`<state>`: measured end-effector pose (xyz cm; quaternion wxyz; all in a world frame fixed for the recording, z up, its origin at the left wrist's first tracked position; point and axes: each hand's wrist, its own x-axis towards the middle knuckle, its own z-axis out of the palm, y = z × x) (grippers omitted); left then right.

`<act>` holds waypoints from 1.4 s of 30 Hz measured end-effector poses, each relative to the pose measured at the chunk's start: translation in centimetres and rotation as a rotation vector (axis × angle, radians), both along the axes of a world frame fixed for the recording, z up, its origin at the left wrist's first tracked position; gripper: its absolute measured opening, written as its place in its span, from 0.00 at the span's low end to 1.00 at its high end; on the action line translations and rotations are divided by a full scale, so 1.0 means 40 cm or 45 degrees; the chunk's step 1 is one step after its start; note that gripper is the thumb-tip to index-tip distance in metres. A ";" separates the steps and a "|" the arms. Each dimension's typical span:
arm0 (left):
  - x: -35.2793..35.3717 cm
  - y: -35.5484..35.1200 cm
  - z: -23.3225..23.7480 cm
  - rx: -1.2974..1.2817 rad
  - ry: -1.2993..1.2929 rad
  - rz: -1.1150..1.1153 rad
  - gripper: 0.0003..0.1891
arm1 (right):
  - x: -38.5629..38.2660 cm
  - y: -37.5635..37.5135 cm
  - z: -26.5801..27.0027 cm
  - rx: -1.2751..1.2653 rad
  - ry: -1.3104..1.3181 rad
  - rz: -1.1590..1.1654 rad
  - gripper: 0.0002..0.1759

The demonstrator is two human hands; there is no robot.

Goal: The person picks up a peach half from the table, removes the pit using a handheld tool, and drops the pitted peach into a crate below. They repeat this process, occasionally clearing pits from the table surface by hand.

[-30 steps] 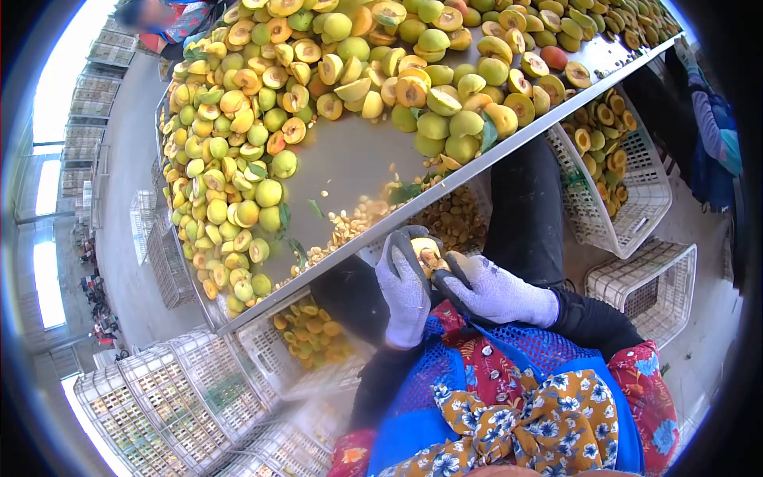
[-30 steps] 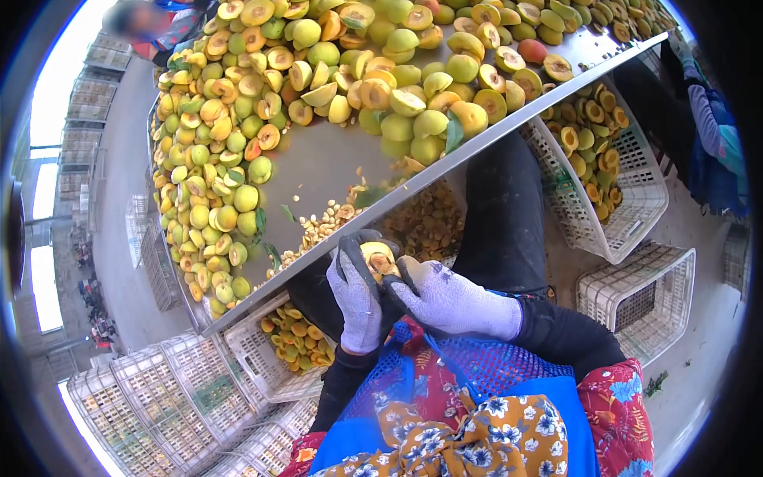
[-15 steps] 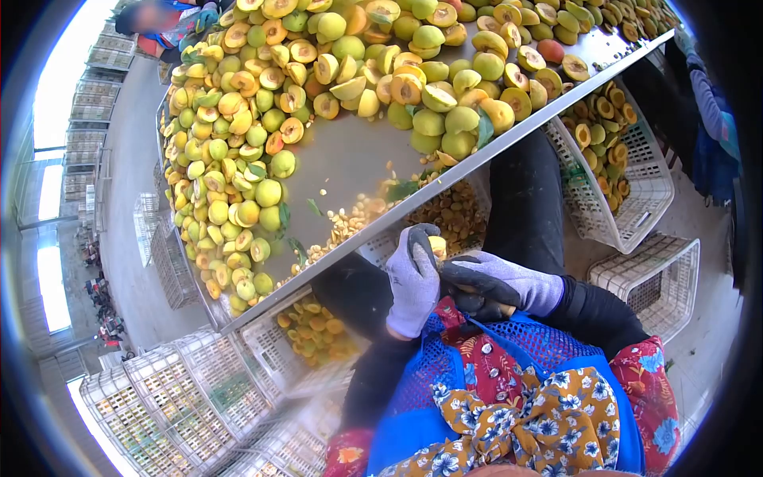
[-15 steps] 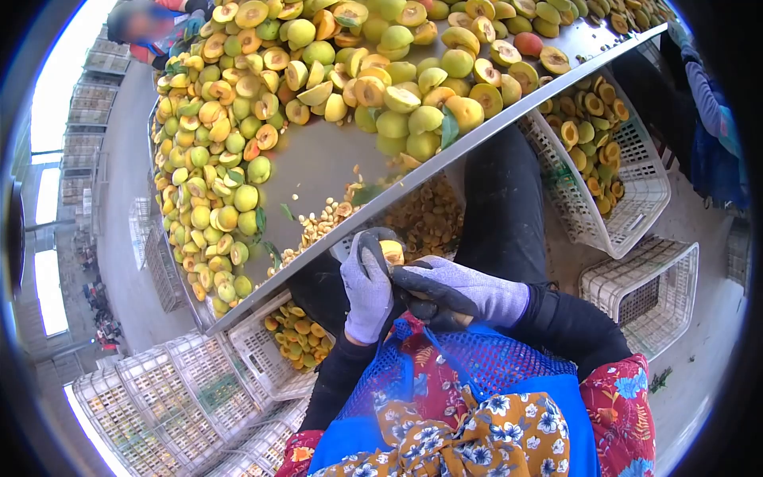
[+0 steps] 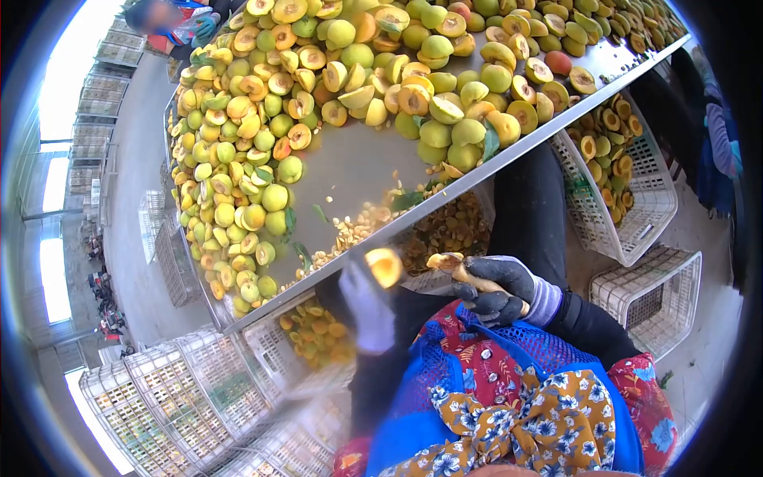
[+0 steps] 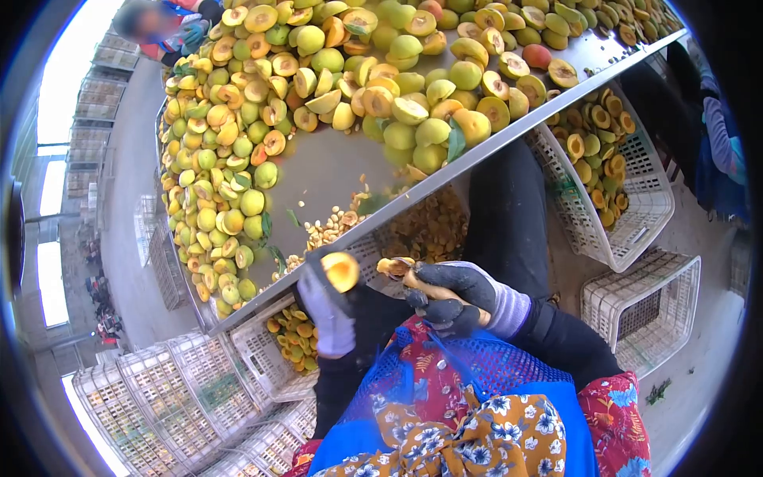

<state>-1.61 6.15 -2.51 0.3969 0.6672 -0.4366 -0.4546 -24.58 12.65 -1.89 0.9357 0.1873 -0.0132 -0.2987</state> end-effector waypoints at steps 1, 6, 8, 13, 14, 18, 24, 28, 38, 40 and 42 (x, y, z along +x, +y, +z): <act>0.075 0.004 0.032 -0.164 -0.642 -0.275 0.14 | -0.009 0.004 -0.025 -0.136 -0.029 -0.011 0.21; 0.288 -0.042 0.133 0.104 -1.960 -0.378 0.24 | -0.016 -0.005 -0.094 -0.152 0.601 0.178 0.17; 0.217 -0.148 0.152 -0.083 -1.756 -0.411 0.23 | -0.009 -0.014 -0.093 -0.136 0.591 0.166 0.15; -0.021 -0.541 -0.054 0.286 0.157 -0.602 0.23 | -0.032 -0.014 -0.059 -0.355 0.914 0.226 0.17; -0.066 -0.570 -0.088 -0.160 -0.283 -1.079 0.21 | -0.037 -0.003 -0.063 -0.395 0.959 0.209 0.18; -0.125 -0.767 -0.409 -0.080 0.304 -0.792 0.15 | -0.052 0.013 -0.048 -0.404 1.118 0.141 0.22; -0.086 -0.619 -0.321 -0.128 0.167 -0.771 0.06 | -0.050 -0.011 -0.010 -0.532 1.367 0.135 0.21; -0.066 -0.471 -0.164 0.078 0.676 -0.936 0.07 | -0.032 -0.034 0.040 -0.638 1.548 0.030 0.18; -0.095 -0.127 0.005 0.512 1.158 -0.282 0.29 | 0.044 -0.064 0.055 -1.626 2.602 -0.292 0.10; -0.091 -0.091 0.002 0.166 0.724 -0.525 0.26 | 0.063 -0.065 0.059 -1.563 2.605 -0.223 0.11; -0.104 -0.059 0.022 0.003 0.514 -0.544 0.24 | 0.076 -0.062 0.057 -1.560 2.573 -0.245 0.14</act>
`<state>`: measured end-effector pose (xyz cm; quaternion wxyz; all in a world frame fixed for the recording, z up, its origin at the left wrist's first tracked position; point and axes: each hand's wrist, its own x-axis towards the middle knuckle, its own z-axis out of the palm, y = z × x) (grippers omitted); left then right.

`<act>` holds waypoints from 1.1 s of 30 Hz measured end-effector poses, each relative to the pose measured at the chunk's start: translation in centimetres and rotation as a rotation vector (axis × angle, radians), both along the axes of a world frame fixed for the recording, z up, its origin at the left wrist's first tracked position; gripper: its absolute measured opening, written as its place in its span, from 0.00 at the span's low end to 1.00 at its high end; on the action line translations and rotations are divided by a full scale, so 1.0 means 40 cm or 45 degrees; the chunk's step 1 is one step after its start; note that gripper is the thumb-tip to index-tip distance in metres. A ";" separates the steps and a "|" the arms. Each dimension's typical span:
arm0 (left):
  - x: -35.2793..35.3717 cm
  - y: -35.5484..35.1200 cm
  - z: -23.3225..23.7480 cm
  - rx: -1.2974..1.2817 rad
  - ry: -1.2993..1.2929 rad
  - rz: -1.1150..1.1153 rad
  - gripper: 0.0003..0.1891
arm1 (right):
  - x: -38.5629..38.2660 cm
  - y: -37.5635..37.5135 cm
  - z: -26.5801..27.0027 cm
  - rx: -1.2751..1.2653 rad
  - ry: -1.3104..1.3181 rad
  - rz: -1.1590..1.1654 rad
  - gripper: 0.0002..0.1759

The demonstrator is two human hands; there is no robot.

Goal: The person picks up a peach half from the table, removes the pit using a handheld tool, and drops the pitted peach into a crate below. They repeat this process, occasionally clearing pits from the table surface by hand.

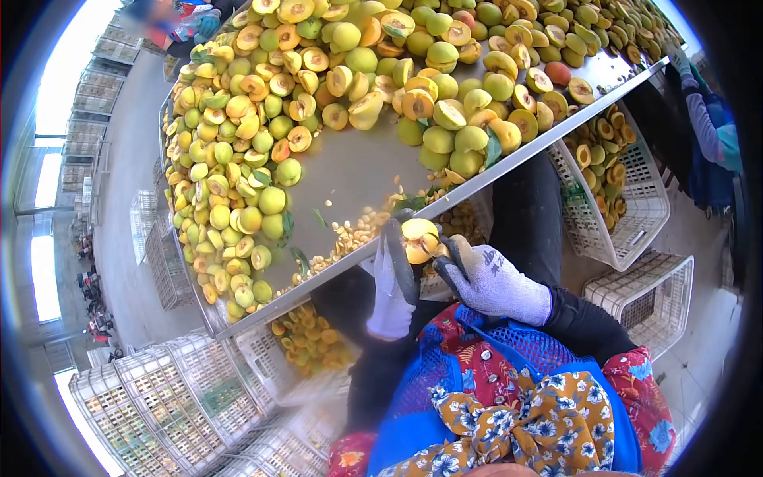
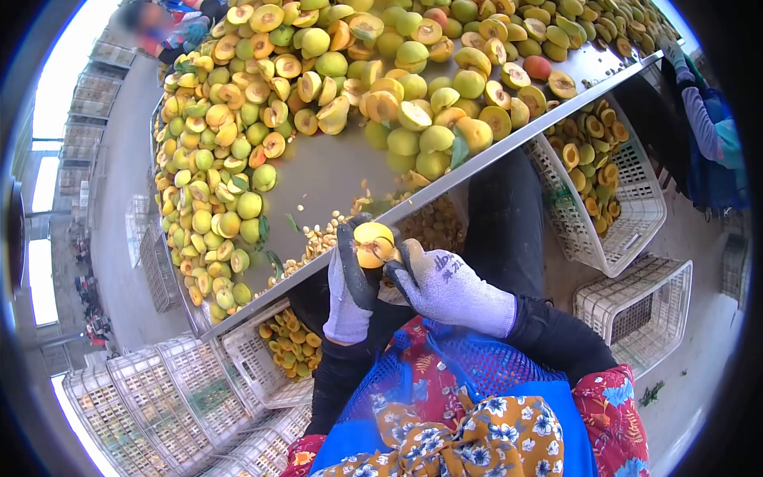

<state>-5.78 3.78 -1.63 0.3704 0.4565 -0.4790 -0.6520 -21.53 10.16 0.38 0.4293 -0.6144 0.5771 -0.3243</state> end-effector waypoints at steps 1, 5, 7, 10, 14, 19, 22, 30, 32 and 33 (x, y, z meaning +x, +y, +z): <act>-0.010 0.011 0.011 0.007 0.000 0.033 0.24 | 0.003 0.002 0.005 0.014 0.035 0.020 0.15; -0.014 0.038 0.015 0.108 -0.020 0.120 0.29 | 0.014 0.012 0.007 0.051 0.036 0.032 0.17; -0.009 0.054 0.017 -0.029 -0.168 0.114 0.28 | 0.021 0.027 -0.003 0.029 0.082 0.042 0.16; -0.016 0.078 -0.001 -0.603 -0.546 0.179 0.26 | 0.037 0.042 -0.030 -0.145 0.214 0.046 0.16; -0.034 0.090 -0.006 -0.452 -0.412 0.275 0.22 | 0.041 0.048 -0.049 -0.203 0.010 0.050 0.15; -0.055 0.094 0.005 -0.502 -0.282 0.203 0.20 | -0.012 0.013 0.027 0.991 -1.288 0.044 0.18; -0.037 0.081 -0.040 -0.315 0.093 0.013 0.22 | -0.040 0.019 0.008 1.458 -2.073 0.025 0.21; -0.050 0.066 -0.018 0.034 0.396 -0.179 0.29 | -0.061 0.031 -0.050 1.704 -2.583 0.257 0.22; -0.047 0.063 -0.040 0.036 0.269 -0.142 0.27 | -0.056 0.030 -0.017 1.484 -2.061 -0.013 0.24; -0.048 0.060 -0.049 0.034 0.207 -0.127 0.26 | -0.058 0.029 0.001 1.360 -1.799 -0.134 0.25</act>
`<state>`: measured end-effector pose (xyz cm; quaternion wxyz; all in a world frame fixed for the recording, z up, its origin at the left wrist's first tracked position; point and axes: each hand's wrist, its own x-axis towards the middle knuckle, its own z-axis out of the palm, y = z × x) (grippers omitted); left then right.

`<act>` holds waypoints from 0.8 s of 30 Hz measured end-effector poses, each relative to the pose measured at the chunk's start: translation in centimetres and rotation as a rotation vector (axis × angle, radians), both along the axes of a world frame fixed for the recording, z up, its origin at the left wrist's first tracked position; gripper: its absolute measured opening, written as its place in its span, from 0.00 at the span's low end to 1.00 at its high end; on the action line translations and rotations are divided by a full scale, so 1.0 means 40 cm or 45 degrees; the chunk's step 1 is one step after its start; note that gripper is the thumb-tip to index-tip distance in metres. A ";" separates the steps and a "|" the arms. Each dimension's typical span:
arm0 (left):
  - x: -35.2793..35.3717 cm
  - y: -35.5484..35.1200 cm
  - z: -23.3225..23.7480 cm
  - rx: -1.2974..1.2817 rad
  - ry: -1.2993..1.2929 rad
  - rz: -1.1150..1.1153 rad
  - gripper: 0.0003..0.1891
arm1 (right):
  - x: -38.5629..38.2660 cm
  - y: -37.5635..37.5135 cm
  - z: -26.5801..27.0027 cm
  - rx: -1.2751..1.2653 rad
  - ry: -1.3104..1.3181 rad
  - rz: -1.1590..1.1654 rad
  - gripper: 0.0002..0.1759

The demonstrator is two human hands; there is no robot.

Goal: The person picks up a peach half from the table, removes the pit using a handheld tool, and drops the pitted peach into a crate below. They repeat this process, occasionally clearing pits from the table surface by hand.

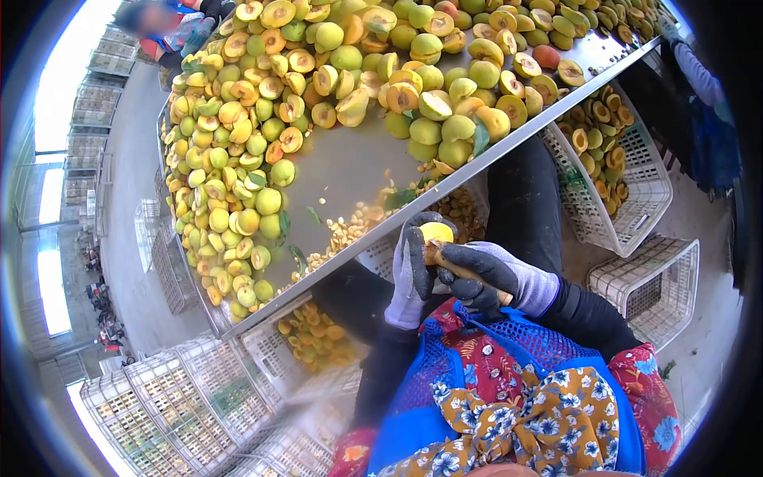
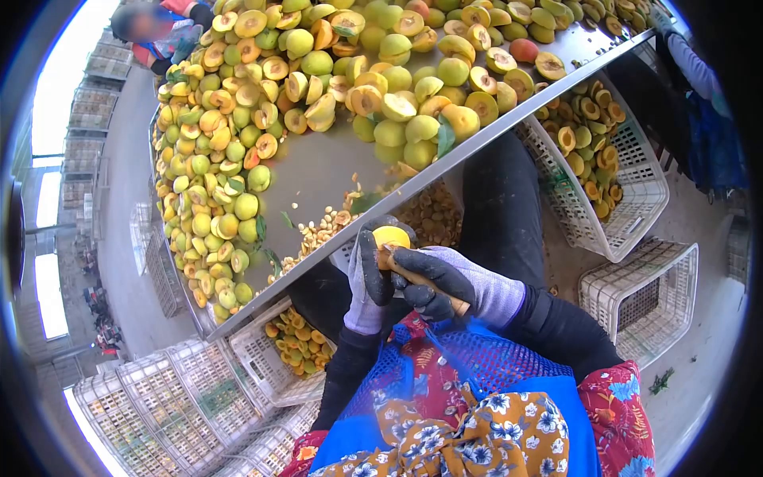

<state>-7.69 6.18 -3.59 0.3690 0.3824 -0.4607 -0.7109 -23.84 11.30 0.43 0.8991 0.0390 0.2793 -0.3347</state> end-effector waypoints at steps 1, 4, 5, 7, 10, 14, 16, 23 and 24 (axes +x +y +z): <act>0.000 0.001 -0.007 0.030 -0.007 0.006 0.26 | -0.007 0.001 0.016 -0.067 0.085 0.034 0.25; 0.010 0.012 -0.007 0.071 -0.087 0.035 0.24 | -0.015 0.000 0.026 -0.302 0.363 0.200 0.25; 0.011 0.016 0.005 0.046 -0.144 0.040 0.24 | -0.015 0.000 0.006 -0.407 0.481 0.284 0.25; 0.017 0.020 0.012 -0.112 -0.316 0.014 0.24 | -0.004 0.002 -0.027 -0.756 0.864 0.315 0.24; 0.037 0.026 0.020 -0.331 -0.558 -0.049 0.23 | 0.025 0.023 -0.054 -1.504 1.556 0.181 0.21; 0.097 0.028 0.030 -0.025 -0.496 0.068 0.18 | 0.032 0.031 0.007 -1.280 1.729 0.464 0.18; 0.195 0.031 0.022 -0.536 -0.837 -0.027 0.23 | 0.024 0.035 -0.065 -1.287 1.572 0.284 0.19; 0.466 0.064 0.135 -0.166 -2.280 0.088 0.30 | -0.029 0.012 -0.094 -0.285 0.205 0.267 0.17; 0.463 0.055 0.135 -0.249 -2.401 0.119 0.31 | -0.033 0.007 -0.112 -0.389 0.210 0.280 0.16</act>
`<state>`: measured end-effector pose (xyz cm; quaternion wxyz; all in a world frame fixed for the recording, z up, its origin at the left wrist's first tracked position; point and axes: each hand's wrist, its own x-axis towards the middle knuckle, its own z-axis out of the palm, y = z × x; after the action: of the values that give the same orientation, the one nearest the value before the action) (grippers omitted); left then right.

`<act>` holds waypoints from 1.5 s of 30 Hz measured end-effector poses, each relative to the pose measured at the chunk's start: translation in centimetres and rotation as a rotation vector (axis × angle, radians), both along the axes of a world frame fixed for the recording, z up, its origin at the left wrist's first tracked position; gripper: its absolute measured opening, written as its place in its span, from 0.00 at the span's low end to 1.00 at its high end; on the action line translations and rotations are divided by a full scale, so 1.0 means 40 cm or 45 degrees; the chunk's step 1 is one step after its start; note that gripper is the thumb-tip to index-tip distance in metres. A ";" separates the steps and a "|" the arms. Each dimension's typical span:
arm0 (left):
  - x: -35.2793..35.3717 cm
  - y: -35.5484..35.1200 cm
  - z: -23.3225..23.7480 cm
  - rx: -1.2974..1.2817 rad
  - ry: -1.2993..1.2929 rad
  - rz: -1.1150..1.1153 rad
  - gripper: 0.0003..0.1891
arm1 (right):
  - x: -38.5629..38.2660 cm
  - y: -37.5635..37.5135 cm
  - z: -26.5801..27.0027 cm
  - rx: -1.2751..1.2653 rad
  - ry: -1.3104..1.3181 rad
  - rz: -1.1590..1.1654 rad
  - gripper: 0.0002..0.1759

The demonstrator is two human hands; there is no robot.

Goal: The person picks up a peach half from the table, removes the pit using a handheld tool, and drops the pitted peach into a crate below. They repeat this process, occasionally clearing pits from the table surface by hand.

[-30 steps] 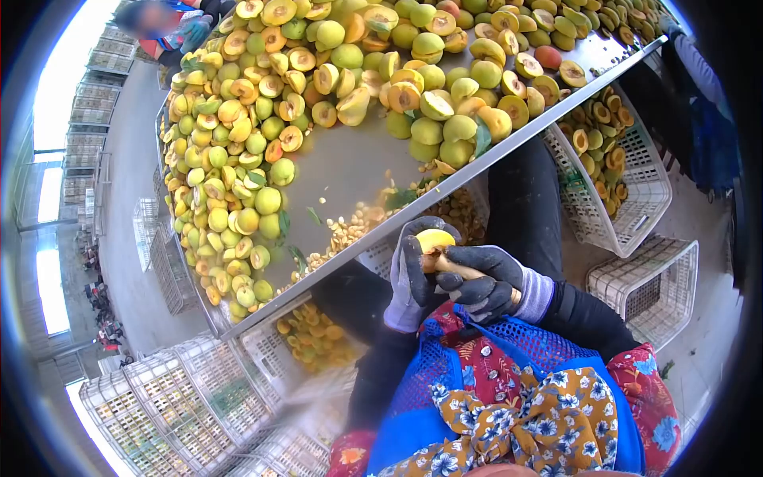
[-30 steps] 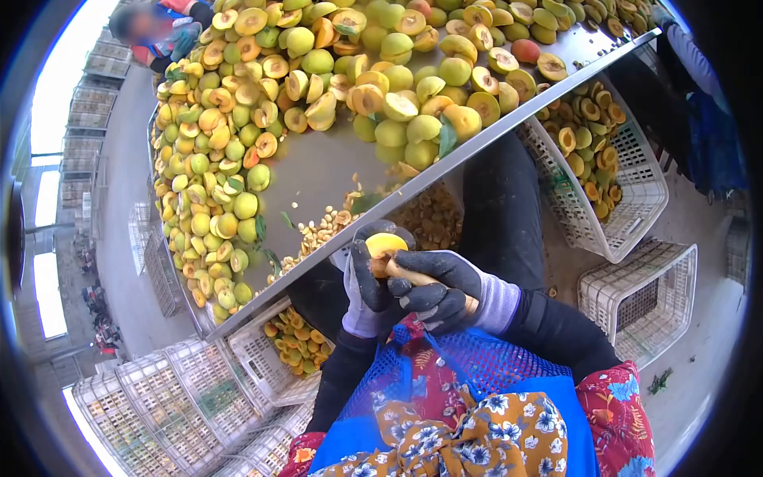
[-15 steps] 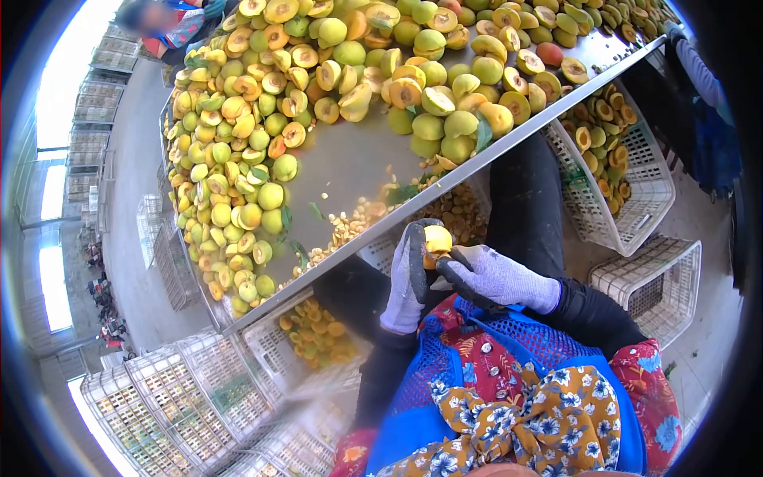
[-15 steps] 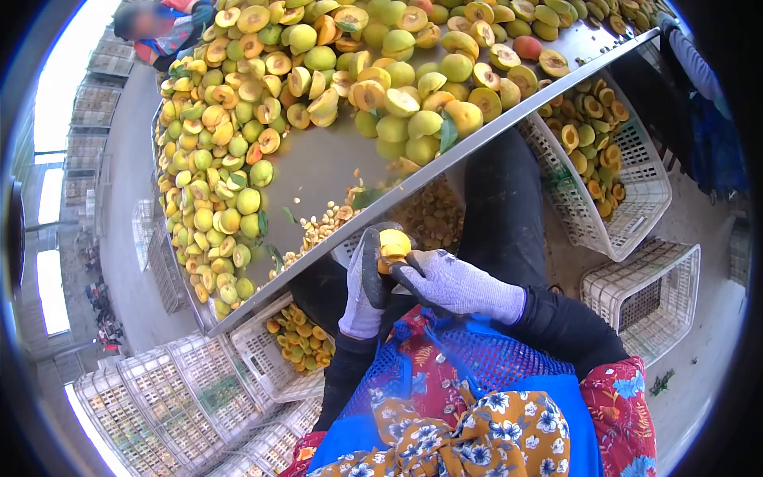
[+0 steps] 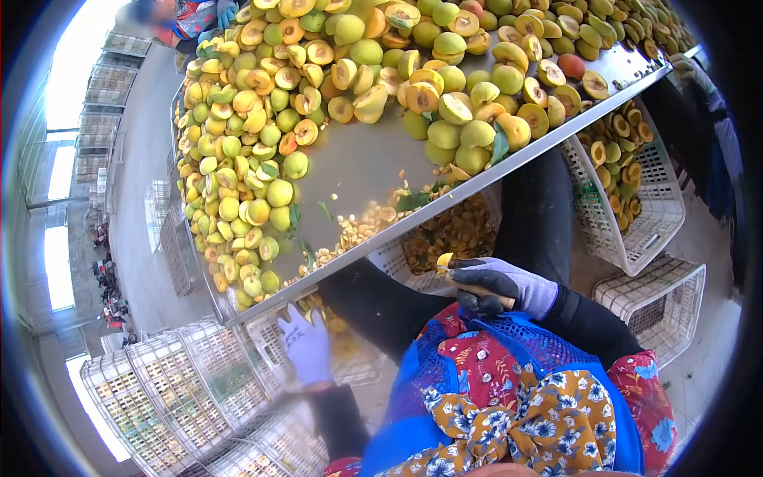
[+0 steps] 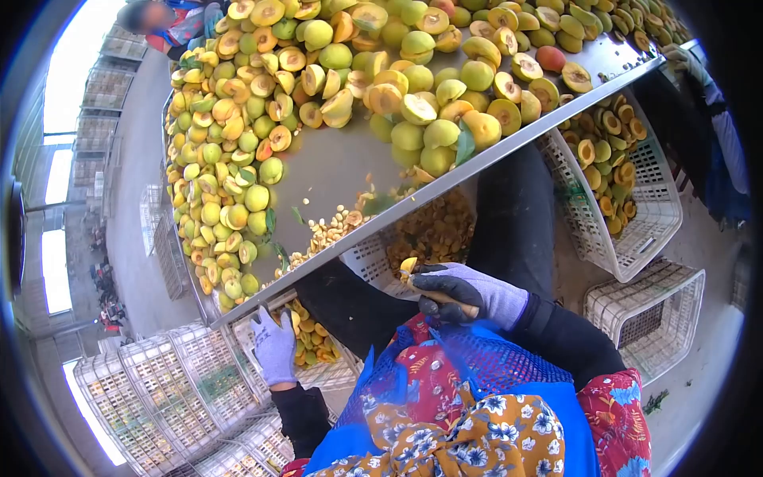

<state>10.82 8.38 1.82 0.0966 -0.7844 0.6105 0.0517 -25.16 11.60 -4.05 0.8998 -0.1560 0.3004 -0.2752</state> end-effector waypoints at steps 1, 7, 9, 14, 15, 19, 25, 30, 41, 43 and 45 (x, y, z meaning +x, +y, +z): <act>-0.021 -0.012 0.015 -0.066 -0.126 -0.028 0.31 | -0.001 -0.002 -0.027 -0.101 -0.005 0.023 0.15; -0.423 -0.318 -0.055 -0.430 0.587 -1.022 0.22 | 0.006 0.018 -0.064 -1.078 0.428 0.067 0.11; -0.554 -0.409 -0.100 -0.347 0.648 -1.370 0.25 | 0.009 0.027 -0.078 -1.577 0.646 -0.086 0.10; -0.599 -0.460 -0.177 -0.199 0.837 -1.057 0.27 | -0.039 0.036 0.019 -0.197 0.592 0.021 0.19; -0.571 -0.451 -0.166 -0.136 0.890 -0.910 0.27 | -0.046 0.039 0.034 -0.182 0.638 -0.007 0.21; -0.436 -0.350 -0.076 0.470 1.989 0.016 0.18 | -0.041 0.013 0.081 -0.858 0.958 -0.318 0.14; -0.392 -0.175 -0.041 0.614 2.299 0.741 0.23 | 0.022 -0.043 0.142 -1.321 1.381 -0.079 0.13; -0.401 -0.094 -0.012 0.441 2.183 0.302 0.25 | 0.043 -0.038 0.162 -1.355 1.477 0.043 0.15; -0.374 -0.051 -0.093 -0.231 1.775 -0.605 0.26 | 0.080 -0.008 0.136 -1.251 1.471 -0.059 0.16; -0.382 -0.042 -0.083 -0.261 1.817 -0.581 0.27 | 0.087 -0.001 0.131 -1.235 1.455 -0.047 0.16; -0.397 -0.035 -0.090 0.128 2.374 0.027 0.23 | 0.092 0.003 0.117 -1.249 1.468 -0.027 0.18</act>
<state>-5.07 6.99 -1.79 -0.3989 -0.4266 0.4312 0.6877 -21.48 11.70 0.62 0.4247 -0.6549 0.5681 -0.2608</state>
